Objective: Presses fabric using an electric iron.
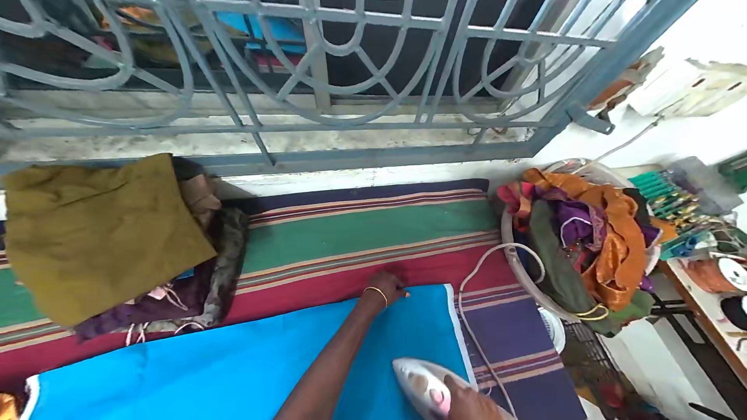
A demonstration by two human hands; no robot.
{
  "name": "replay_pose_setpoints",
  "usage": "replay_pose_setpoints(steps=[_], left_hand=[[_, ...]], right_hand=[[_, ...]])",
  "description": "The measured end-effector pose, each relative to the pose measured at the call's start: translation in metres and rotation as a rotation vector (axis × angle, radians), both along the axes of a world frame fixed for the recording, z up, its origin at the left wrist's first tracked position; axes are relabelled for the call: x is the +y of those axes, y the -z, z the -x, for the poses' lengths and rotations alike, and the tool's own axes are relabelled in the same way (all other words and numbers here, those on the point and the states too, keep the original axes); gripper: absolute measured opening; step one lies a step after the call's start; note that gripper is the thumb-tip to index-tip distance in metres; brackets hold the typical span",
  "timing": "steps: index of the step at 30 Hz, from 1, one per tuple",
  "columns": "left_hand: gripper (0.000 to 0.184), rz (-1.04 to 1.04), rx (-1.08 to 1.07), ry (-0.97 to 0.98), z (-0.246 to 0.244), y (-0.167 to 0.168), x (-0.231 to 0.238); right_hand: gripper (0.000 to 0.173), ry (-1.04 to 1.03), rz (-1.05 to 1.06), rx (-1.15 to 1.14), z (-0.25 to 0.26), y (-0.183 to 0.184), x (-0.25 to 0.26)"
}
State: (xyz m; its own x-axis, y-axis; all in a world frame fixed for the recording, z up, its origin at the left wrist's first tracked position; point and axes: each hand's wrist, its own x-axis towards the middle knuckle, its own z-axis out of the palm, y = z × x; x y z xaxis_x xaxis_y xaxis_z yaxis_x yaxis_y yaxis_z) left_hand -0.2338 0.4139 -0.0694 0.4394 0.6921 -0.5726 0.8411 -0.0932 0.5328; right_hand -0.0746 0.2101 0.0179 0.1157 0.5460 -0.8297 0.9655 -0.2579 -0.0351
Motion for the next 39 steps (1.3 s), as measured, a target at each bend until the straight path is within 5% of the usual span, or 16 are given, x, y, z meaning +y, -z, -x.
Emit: replay_pose_setpoints(steps=[4,8,13,20,27,35,39], left_hand=[[0.037,-0.044,-0.012,-0.065,-0.006,0.007,-0.007],[0.039,0.053,-0.118,-0.023,0.021,-0.006,-0.004],[0.058,0.158,0.044,0.065,0.101,-0.006,-0.008],[0.035,0.057,0.105,-0.136,0.197,-0.003,-0.037],[0.036,0.002,0.108,-0.260,0.236,0.005,-0.062],[0.046,-0.014,0.177,-0.306,0.279,-0.005,-0.090],[0.047,-0.005,0.219,-0.358,0.305,-0.001,-0.104]], right_hand=[[0.065,0.069,0.009,-0.061,-0.001,0.003,0.043],[0.057,-0.096,0.066,0.035,0.022,-0.009,0.020],[0.063,-0.120,0.056,0.024,0.031,0.000,0.040],[0.057,0.007,-0.193,0.003,0.030,0.006,0.122],[0.065,-0.178,-0.067,0.042,0.103,-0.004,0.084],[0.053,-0.135,-0.355,0.046,0.110,0.004,0.155],[0.063,-0.220,-0.174,0.028,0.119,0.005,0.111]])
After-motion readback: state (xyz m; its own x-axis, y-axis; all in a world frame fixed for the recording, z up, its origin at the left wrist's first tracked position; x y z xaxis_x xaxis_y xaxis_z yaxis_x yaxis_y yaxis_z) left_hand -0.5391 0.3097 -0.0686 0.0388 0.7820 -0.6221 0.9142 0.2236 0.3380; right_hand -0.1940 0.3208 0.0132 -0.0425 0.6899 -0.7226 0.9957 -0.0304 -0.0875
